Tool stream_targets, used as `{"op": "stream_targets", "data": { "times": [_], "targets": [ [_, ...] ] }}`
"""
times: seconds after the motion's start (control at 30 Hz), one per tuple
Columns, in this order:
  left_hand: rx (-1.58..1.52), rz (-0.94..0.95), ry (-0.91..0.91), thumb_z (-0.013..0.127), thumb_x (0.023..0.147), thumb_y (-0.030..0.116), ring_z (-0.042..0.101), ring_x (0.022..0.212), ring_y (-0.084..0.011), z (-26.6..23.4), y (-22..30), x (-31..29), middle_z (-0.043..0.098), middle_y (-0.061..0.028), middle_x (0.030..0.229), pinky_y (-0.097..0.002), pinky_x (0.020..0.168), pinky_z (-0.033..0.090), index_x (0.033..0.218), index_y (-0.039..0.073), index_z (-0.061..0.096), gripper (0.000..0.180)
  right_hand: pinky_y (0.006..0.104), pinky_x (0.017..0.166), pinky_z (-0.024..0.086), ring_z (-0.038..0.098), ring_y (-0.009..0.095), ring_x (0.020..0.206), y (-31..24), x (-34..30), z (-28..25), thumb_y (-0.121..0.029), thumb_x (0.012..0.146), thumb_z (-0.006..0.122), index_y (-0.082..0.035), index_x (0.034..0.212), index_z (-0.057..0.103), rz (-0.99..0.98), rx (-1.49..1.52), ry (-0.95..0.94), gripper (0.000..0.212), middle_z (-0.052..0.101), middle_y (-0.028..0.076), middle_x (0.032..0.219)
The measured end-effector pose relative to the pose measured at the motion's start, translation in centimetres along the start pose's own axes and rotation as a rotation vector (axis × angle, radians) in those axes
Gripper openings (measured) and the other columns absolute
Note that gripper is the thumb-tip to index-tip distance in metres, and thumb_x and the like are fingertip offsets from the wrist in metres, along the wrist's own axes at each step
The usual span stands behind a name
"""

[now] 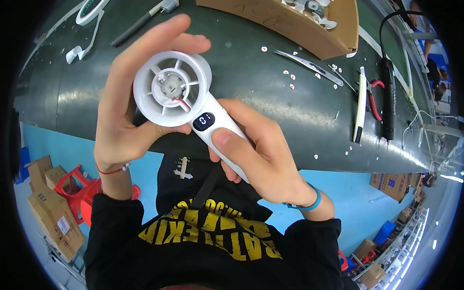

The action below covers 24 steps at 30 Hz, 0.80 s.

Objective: Assembling components of small handheld electric fans at a factory workbench.

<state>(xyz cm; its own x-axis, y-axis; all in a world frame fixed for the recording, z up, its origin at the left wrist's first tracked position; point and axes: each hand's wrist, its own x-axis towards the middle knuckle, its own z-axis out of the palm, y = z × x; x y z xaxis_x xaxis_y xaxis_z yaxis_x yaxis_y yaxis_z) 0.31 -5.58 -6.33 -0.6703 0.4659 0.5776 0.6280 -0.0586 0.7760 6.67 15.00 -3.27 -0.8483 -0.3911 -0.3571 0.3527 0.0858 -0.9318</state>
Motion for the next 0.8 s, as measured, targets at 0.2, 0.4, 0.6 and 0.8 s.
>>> {"op": "stream_targets", "data": {
  "times": [0.2,0.4,0.6,0.8],
  "targets": [
    [0.129,-0.095,-0.012,0.083,0.061,-0.001,0.057,0.116,-0.0251,-0.4,1.5,-0.3,0.057,-0.017,0.127,-0.0345,0.098,0.045,0.138,-0.001,0.046,0.085,0.0206,0.05,0.045,0.057,0.01,0.057,-0.6,0.0,-1.0,-0.018,0.096,0.053,0.004,0.133,0.046,0.092,0.149,-0.116,0.044,0.064,0.013,0.087],
    [0.721,-0.216,-0.171,0.081,0.056,0.002,0.05,0.125,-0.0334,-1.4,4.8,0.3,0.054,-0.0137,0.129,-0.0428,0.101,0.041,0.125,0.007,0.059,0.072,0.0197,0.051,0.043,0.057,0.008,0.059,0.1,-2.6,-2.7,-0.004,0.092,0.059,-0.005,0.137,0.046,0.019,-0.19,0.088,0.047,0.065,0.006,0.079],
    [0.8,-0.016,-0.51,0.08,0.061,0.014,0.056,0.108,-0.0285,3.8,4.5,1.9,0.057,-0.0108,0.117,-0.0414,0.093,0.044,0.125,0.005,0.056,0.068,0.0242,0.057,0.042,0.053,0.008,0.062,-0.4,-2.4,-8.2,-0.012,0.091,0.062,-0.005,0.117,0.064,-0.536,-0.933,0.636,0.026,0.063,0.006,0.077],
    [0.874,0.011,-0.62,0.075,0.068,0.014,0.055,0.084,-0.0265,3.8,4.0,2.8,0.055,-0.0095,0.099,-0.0381,0.074,0.045,0.109,0.002,0.057,0.047,0.0456,0.088,0.047,0.059,0.04,0.108,3.3,-6.5,-30.3,-0.05,0.092,0.056,-0.006,0.125,0.058,0.082,-1.519,1.32,0.054,0.062,0.022,0.116]
  ]
}}
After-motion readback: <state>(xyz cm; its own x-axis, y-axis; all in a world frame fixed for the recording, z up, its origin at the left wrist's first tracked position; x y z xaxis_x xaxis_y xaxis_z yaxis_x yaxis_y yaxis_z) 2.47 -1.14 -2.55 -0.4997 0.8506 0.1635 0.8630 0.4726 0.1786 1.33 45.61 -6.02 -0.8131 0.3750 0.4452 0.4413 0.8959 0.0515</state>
